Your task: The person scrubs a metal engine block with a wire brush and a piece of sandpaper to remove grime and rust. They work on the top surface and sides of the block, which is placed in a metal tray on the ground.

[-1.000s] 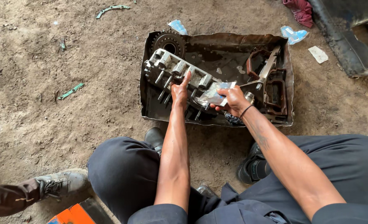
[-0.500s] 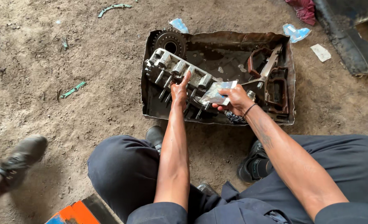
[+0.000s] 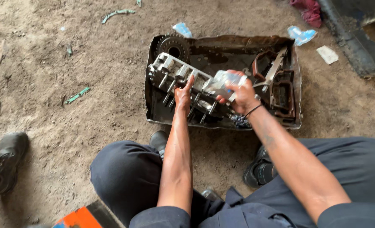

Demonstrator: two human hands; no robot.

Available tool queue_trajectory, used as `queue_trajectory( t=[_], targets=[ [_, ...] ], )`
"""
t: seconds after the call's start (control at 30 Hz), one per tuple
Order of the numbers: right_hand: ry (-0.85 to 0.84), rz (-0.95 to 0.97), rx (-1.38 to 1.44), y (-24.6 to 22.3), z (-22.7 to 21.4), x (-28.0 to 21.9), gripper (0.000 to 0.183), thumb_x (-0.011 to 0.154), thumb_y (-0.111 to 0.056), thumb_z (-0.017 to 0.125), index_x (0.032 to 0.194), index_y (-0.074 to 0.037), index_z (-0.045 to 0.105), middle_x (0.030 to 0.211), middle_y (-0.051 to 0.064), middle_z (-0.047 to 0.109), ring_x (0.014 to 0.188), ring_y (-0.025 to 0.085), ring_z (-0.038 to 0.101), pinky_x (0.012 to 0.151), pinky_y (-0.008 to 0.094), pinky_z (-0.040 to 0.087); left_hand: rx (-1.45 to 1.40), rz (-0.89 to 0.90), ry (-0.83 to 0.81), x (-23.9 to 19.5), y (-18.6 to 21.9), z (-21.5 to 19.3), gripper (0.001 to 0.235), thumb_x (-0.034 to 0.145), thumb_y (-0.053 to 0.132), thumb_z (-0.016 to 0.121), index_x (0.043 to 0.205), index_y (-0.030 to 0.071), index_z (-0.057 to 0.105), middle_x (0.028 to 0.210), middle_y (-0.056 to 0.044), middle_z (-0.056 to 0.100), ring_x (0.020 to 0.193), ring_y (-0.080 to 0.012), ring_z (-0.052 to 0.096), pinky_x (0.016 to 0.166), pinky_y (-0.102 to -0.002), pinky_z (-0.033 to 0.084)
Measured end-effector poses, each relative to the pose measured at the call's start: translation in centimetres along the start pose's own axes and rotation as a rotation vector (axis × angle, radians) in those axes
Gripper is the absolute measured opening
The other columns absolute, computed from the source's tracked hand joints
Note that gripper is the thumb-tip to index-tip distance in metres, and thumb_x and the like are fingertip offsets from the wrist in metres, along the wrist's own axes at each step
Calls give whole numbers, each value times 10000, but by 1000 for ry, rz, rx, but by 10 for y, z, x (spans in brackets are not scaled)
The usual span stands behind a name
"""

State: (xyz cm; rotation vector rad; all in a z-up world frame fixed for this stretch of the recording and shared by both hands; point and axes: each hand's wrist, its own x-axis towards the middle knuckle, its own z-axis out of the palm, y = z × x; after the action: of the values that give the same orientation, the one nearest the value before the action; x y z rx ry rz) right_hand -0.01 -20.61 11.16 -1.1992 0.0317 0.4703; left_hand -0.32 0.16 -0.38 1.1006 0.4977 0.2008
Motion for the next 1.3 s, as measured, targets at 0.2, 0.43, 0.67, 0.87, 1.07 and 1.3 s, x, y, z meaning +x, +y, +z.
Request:
queue_trajectory(
  t=[0.2, 0.43, 0.67, 0.87, 1.07, 1.3],
  targets=[
    [71, 198, -180, -5, -7, -12, 408, 938, -29, 574, 1318, -116, 453, 1123, 215, 650, 678, 361, 715, 456, 413, 603, 101, -135, 57, 7, -1, -2, 1015, 734, 542, 837, 1443, -86, 474, 1393, -225, 612, 1267, -316, 580, 1106, -457, 419],
    [67, 158, -94, 22, 1, -8, 379, 958, -31, 557, 1304, -118, 429, 1161, 238, 628, 680, 364, 716, 454, 412, 605, 125, -104, 89, 10, -8, -1, 1030, 750, 513, 864, 1459, -91, 425, 1405, -219, 570, 1278, -303, 545, 1101, -462, 379],
    [30, 80, -11, 32, -9, 2, 419, 938, 18, 568, 1309, -108, 417, 1136, 217, 628, 700, 365, 721, 473, 424, 604, 14, -16, -2, 10, -6, 3, 868, 741, 495, 831, 1375, -52, 602, 1309, -154, 687, 1152, -266, 638, 1023, -424, 483],
    [-132, -80, 124, -11, -20, 10, 409, 973, 5, 544, 1348, -123, 441, 1083, 270, 659, 711, 350, 702, 513, 406, 602, 95, -85, 41, 10, -6, -5, 817, 763, 485, 839, 1337, -60, 637, 1248, -165, 708, 1074, -276, 618, 982, -431, 490],
    [-6, 175, -160, 10, -12, -13, 381, 926, -33, 588, 1286, -102, 484, 1144, 165, 659, 794, 349, 738, 508, 433, 623, -5, -16, 12, 14, -15, -4, 860, 714, 509, 851, 1288, -101, 656, 1221, -161, 724, 1048, -248, 645, 981, -415, 493],
    [99, 157, -106, 25, -2, -1, 402, 916, -42, 594, 1281, -124, 445, 1126, 181, 642, 715, 362, 713, 490, 428, 597, 121, -77, 81, 12, -10, -3, 825, 739, 532, 847, 1229, -109, 672, 1150, -160, 731, 986, -229, 649, 936, -389, 510]
  ],
)
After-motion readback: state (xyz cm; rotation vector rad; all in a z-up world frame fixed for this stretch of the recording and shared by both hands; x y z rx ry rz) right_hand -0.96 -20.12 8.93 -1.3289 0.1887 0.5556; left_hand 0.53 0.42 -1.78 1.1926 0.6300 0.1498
